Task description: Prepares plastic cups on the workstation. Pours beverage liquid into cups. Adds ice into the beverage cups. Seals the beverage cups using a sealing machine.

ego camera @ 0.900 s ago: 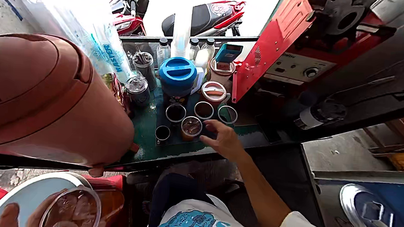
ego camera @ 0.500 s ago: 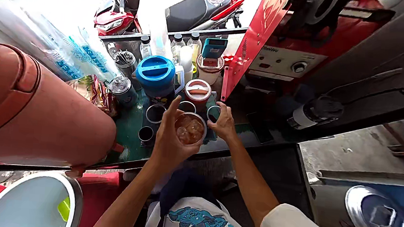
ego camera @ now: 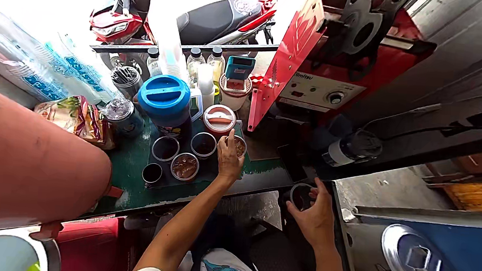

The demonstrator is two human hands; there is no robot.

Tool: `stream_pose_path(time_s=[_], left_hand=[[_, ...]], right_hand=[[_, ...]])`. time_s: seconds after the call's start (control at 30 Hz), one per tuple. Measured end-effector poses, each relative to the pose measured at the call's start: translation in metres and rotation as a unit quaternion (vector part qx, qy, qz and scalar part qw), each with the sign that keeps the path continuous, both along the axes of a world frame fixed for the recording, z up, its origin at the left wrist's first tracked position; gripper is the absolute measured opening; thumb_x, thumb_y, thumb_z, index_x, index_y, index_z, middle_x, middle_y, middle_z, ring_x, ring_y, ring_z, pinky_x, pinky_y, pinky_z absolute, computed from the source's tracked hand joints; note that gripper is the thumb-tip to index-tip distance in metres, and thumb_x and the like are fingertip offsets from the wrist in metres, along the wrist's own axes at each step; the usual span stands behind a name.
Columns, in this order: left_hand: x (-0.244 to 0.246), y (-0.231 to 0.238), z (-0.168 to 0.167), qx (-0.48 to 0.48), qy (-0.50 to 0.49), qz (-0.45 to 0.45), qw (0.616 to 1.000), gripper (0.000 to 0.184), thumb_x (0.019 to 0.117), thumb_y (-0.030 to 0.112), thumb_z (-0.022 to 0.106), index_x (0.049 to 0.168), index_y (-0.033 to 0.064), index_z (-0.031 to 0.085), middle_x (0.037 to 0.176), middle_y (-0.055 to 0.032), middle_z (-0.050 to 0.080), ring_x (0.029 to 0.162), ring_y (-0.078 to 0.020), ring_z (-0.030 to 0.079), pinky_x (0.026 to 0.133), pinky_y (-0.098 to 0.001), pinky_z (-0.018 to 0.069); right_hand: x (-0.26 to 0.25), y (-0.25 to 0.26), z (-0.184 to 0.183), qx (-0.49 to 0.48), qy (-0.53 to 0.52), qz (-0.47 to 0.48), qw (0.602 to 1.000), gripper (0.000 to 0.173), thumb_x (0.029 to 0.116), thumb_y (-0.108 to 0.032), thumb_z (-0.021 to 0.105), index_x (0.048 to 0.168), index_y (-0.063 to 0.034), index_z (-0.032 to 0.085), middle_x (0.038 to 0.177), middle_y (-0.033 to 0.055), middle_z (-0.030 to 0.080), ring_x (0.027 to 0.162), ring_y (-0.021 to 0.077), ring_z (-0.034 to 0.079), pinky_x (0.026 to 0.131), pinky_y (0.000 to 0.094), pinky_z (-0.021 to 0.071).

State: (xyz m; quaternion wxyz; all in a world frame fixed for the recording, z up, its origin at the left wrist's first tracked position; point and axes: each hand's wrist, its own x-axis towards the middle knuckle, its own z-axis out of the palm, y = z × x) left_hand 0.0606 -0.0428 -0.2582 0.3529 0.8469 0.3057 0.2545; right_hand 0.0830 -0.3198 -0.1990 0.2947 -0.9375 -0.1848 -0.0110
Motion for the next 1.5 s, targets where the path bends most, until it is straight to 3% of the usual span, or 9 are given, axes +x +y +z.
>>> stream_pose_path(time_s=[0.17,0.33,0.47,0.63,0.97,1.1,1.2,1.37,1.5], left_hand=[[0.004,0.006,0.010,-0.023,0.067,-0.006,0.998,0.108,0.0709,0.018,0.093,0.160,0.0079,0.032,0.151,-0.0293,0.041,0.142,-0.0433,0.042,0.113,-0.0499,0.0435],[-0.035,-0.003,0.074,-0.084,0.232,-0.131,0.960,0.122,0.0799,0.019,0.087,0.166,0.0126,0.001,0.167,-0.0319,-0.004,0.143,-0.0556,0.034,0.107,-0.0554,0.0477],[-0.132,-0.003,0.138,-0.070,0.129,-0.237,0.960,0.096,0.0833,0.019,0.084,0.162,0.0099,0.030,0.163,-0.0209,0.033,0.111,-0.0323,0.070,0.087,-0.0451,0.0601],[-0.240,0.023,0.127,-0.030,-0.075,-0.262,0.962,0.090,0.0808,0.037,0.087,0.151,-0.0023,0.045,0.154,-0.0211,0.048,0.145,-0.0253,0.046,0.116,-0.0381,0.0442],[-0.451,0.043,0.111,-0.088,-0.306,0.141,0.937,0.087,0.0730,0.017,0.090,0.140,-0.0150,0.045,0.134,-0.0227,0.062,0.129,-0.0215,0.060,0.113,-0.0356,0.0480],[-0.550,0.064,0.087,-0.022,-0.314,0.345,0.884,0.081,0.0730,0.030,0.092,0.128,-0.0158,0.054,0.121,-0.0205,0.069,0.118,-0.0180,0.066,0.107,-0.0340,0.0535],[-0.626,0.079,0.053,0.001,-0.308,0.437,0.845,0.084,0.0683,0.025,0.095,0.129,-0.0133,0.051,0.120,-0.0204,0.069,0.116,-0.0234,0.067,0.104,-0.0402,0.0562],[-0.735,0.097,-0.004,0.041,-0.280,0.538,0.794,0.087,0.0630,0.018,0.095,0.130,-0.0124,0.049,0.122,-0.0216,0.067,0.117,-0.0285,0.066,0.105,-0.0439,0.0553],[-0.777,0.115,-0.042,0.031,-0.336,0.571,0.748,0.091,0.0606,0.015,0.095,0.132,-0.0111,0.045,0.123,-0.0213,0.066,0.119,-0.0291,0.065,0.106,-0.0439,0.0550]], right_hand=[[-0.022,-0.004,0.008,0.001,0.011,0.005,1.000,0.111,0.0655,-0.030,0.090,0.158,-0.0024,0.033,0.133,0.0250,0.057,0.114,0.0370,0.062,0.090,0.0499,0.0561],[-0.032,0.020,0.035,0.010,0.008,0.071,0.997,0.111,0.0651,-0.033,0.089,0.158,-0.0053,0.035,0.133,0.0201,0.058,0.115,0.0290,0.063,0.092,0.0422,0.0570],[-0.047,0.055,0.071,0.026,-0.026,0.182,0.983,0.110,0.0652,-0.041,0.089,0.157,-0.0062,0.039,0.133,0.0175,0.060,0.114,0.0240,0.064,0.097,0.0384,0.0560],[-0.092,0.125,0.117,0.089,-0.016,0.392,0.916,0.102,0.0674,-0.041,0.091,0.152,-0.0076,0.047,0.138,0.0139,0.059,0.122,0.0156,0.062,0.102,0.0298,0.0552],[-0.317,0.315,0.124,0.100,0.071,0.700,0.703,0.098,0.0737,-0.036,0.090,0.152,-0.0013,0.042,0.136,0.0182,0.060,0.124,0.0177,0.061,0.104,0.0310,0.0544],[-0.423,0.382,0.112,0.072,0.105,0.809,0.574,0.107,0.0694,-0.069,0.082,0.150,-0.0074,0.049,0.137,0.0156,0.058,0.127,0.0232,0.057,0.104,0.0402,0.0528],[-0.494,0.455,0.071,0.066,0.310,0.813,0.488,0.088,0.0844,-0.074,0.066,0.144,-0.0103,0.057,0.146,0.0082,0.055,0.133,0.0189,0.054,0.106,0.0408,0.0523],[-0.629,0.567,-0.126,-0.243,0.596,0.446,0.622,0.066,0.1064,-0.060,0.039,0.132,-0.0022,0.058,0.105,0.0153,0.071,0.085,0.0245,0.071,0.076,0.0406,0.0600],[-0.707,0.559,-0.256,-0.433,0.532,0.295,0.665,0.073,0.1031,-0.064,0.042,0.150,-0.0081,0.045,0.132,0.0258,0.059,0.100,0.0353,0.064,0.082,0.0488,0.0533]])
